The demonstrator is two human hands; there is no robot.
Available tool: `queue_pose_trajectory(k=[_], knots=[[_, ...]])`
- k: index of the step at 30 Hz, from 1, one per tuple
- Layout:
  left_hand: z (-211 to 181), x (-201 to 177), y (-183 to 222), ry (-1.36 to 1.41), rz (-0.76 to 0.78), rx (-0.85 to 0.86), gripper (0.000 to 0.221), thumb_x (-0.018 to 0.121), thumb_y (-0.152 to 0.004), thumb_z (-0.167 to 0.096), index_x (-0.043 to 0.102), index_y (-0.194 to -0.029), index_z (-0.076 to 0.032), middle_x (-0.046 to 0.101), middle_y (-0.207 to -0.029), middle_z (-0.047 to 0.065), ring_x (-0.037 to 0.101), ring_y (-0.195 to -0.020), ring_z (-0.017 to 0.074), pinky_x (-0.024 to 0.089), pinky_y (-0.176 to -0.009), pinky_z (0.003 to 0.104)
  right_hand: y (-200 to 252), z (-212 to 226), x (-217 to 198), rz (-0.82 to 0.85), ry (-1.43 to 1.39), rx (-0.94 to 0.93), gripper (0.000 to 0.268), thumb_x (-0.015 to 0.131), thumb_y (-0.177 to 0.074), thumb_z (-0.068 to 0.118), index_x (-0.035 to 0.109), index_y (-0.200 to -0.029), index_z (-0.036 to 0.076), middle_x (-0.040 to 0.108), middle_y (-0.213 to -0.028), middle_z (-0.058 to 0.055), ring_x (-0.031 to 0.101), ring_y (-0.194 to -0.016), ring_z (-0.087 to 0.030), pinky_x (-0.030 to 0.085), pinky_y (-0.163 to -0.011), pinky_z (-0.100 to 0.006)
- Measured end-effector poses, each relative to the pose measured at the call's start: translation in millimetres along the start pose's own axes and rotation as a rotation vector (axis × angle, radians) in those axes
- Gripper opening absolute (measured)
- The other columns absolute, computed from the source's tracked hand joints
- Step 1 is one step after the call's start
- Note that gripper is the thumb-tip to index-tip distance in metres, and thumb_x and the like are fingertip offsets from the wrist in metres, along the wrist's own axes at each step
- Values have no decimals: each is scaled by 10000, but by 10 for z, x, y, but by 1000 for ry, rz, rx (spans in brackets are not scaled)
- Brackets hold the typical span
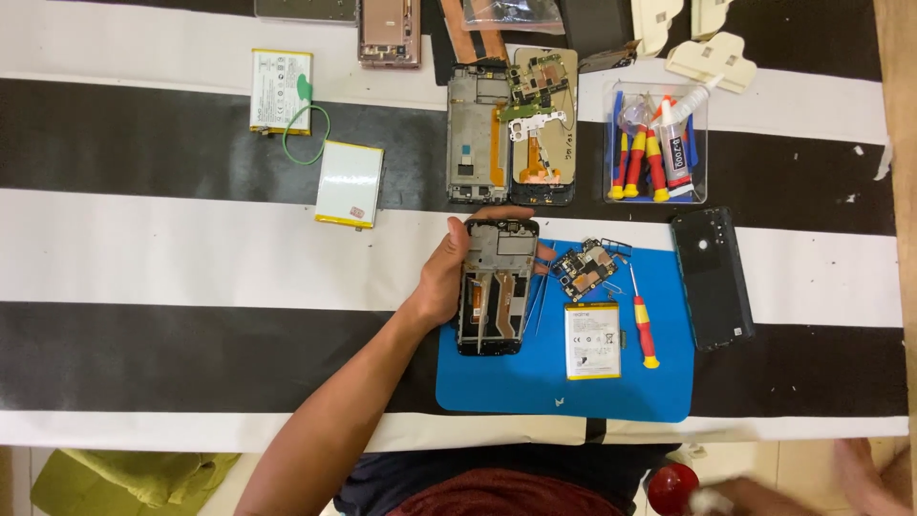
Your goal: Disassembling a smartphone to remove or replace internal components like the battery using precision tools.
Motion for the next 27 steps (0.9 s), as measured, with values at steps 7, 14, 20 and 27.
queue_pose_trajectory(k=[7, 14, 20, 27], knots=[[-91, -53, 33, 118, 105, -30, 791, 416, -981, -709, 478, -1448, -74, 682, -1266, 240, 697, -1139, 338, 582, -978, 468, -370, 292, 710, -368, -350, -329, 339, 301, -1290, 58, 568, -1461, -60, 657, -1050, -255, 605, -646, -393, 459, -511, -487], [-83, -52, 24, 122, 109, -36, 780, 427, -976, -716, 497, -1437, -90, 684, -1262, 239, 699, -1137, 357, 566, -1009, 497, -1297, 422, 383, -613, -366, -421, 242, 436, -1351, 355, 511, -1509, 187, 586, -1126, -32, 563, -1083, -153, 448, -952, -357], [-102, -46, 29, 109, 102, -42, 794, 398, -982, -708, 470, -1453, -72, 684, -1256, 242, 694, -1144, 358, 560, -1010, 492, -1399, 745, 375, -426, -521, -633, 668, 414, -944, -145, 227, -1568, 6, 403, -1383, -307, 488, -1264, -391, 394, -1057, -457], [-111, -30, 21, 69, 98, -48, 821, 398, -963, -729, 476, -1439, -63, 688, -1255, 231, 699, -1137, 335, 580, -992, 479, -1091, 986, 340, -529, 77, -113, 584, 705, -996, 168, 515, -1499, -59, 586, -1393, -286, 584, -1172, -475, 433, -953, -545]])
Point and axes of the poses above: each hand's wrist, its own y-axis away from the middle knuckle, its own x-axis out of the palm, z = x × y, the point moved 2 cm from there along -y, towards the middle knuckle
